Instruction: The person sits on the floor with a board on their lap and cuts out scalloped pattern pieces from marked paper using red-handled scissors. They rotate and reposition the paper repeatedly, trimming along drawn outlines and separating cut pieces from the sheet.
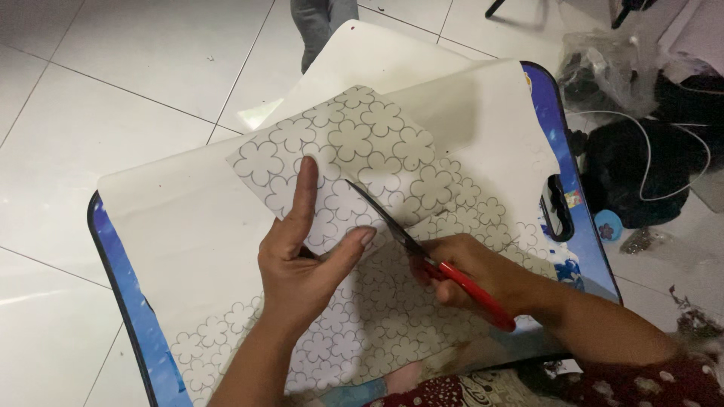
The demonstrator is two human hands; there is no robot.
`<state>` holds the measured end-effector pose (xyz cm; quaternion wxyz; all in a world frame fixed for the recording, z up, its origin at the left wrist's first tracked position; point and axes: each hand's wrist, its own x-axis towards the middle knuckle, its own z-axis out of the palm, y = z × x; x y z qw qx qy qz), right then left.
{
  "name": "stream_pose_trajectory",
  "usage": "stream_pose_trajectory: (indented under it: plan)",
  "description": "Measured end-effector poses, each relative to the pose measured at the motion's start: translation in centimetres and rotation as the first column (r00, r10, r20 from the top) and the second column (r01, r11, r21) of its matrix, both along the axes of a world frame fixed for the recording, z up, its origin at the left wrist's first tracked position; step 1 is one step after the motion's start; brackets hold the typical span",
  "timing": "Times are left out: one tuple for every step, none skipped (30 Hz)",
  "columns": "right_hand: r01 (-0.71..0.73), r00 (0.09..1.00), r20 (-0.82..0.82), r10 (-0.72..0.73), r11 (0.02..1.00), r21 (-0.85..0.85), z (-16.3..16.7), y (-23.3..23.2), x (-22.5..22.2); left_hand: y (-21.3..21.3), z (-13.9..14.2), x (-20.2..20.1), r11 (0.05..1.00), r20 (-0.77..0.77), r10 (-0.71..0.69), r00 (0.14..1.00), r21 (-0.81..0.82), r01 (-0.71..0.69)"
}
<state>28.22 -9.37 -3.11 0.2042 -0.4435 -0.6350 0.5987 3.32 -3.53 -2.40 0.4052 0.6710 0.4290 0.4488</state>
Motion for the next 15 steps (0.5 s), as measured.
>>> stream_pose_trajectory:
  plan:
    - [-0.005, 1.000, -0.002, 0.005, 1.000, 0.012, -0.01, 0.03, 0.04, 0.12, 0.00, -0.08, 1.000, -0.018, 0.000, 1.000, -0.003, 0.000]
    - [-0.010, 1.000, -0.004, 0.010, 1.000, 0.023, 0.02, 0.04, 0.06, 0.19, 0.04, -0.22, 1.000, -0.038, 0.000, 0.999, -0.006, 0.000]
    - [-0.015, 1.000, -0.006, 0.016, 0.999, 0.032, 0.08, 0.06, 0.07, 0.22, 0.09, -0.29, 1.000, -0.057, 0.000, 0.998, -0.012, -0.001]
    - [-0.019, 1.000, -0.005, 0.019, 1.000, 0.021, 0.15, 0.10, 0.10, 0.23, 0.15, -0.36, 0.999, -0.023, -0.020, 1.000, -0.031, 0.020]
    - [-0.022, 1.000, -0.003, 0.022, 1.000, 0.011, 0.23, 0.24, 0.15, 0.29, 0.27, -0.47, 0.998, 0.011, -0.040, 0.999, -0.048, 0.040]
    - [-0.025, 1.000, -0.002, 0.025, 1.000, 0.000, 0.33, 0.30, 0.18, 0.25, 0.38, -0.54, 0.996, 0.045, -0.059, 0.997, -0.065, 0.062]
    - [-0.025, 1.000, 0.005, 0.025, 1.000, 0.015, 0.45, 0.34, 0.22, 0.30, 0.47, -0.54, 0.996, 0.069, -0.087, 0.994, -0.032, 0.089]
    - [-0.026, 1.000, 0.011, 0.026, 0.999, 0.031, 0.56, 0.42, 0.30, 0.43, 0.55, -0.55, 0.993, 0.092, -0.115, 0.989, 0.003, 0.115]
    - [-0.026, 1.000, 0.019, 0.025, 0.999, 0.048, 0.65, 0.50, 0.35, 0.58, 0.64, -0.56, 0.989, 0.114, -0.145, 0.983, 0.039, 0.142]
    - [-0.030, 0.999, 0.042, 0.028, 0.999, 0.035, 0.73, 0.50, 0.40, 0.64, 0.75, -0.62, 0.991, 0.078, -0.137, 0.988, 0.023, 0.135]
    - [-0.034, 0.997, 0.064, 0.032, 0.999, 0.022, 0.78, 0.53, 0.48, 0.73, 0.85, -0.72, 0.992, 0.041, -0.129, 0.991, 0.007, 0.128]
    - [-0.038, 0.996, 0.086, 0.037, 0.999, 0.008, 0.79, 0.52, 0.53, 0.82, 0.92, -0.79, 0.993, 0.004, -0.120, 0.993, -0.009, 0.120]
    - [-0.043, 0.997, 0.071, 0.041, 0.998, 0.034, 0.73, 0.55, 0.57, 0.94, 0.95, -0.81, 0.992, 0.001, -0.121, 0.993, -0.025, 0.121]
    - [-0.047, 0.997, 0.056, 0.044, 0.997, 0.060, 0.63, 0.55, 0.57, 1.01, 0.96, -0.84, 0.991, -0.001, -0.124, 0.992, -0.041, 0.123]
    - [-0.050, 0.998, 0.041, 0.047, 0.995, 0.087, 0.49, 0.54, 0.58, 1.05, 0.94, -0.86, 0.990, -0.004, -0.126, 0.992, -0.057, 0.126]
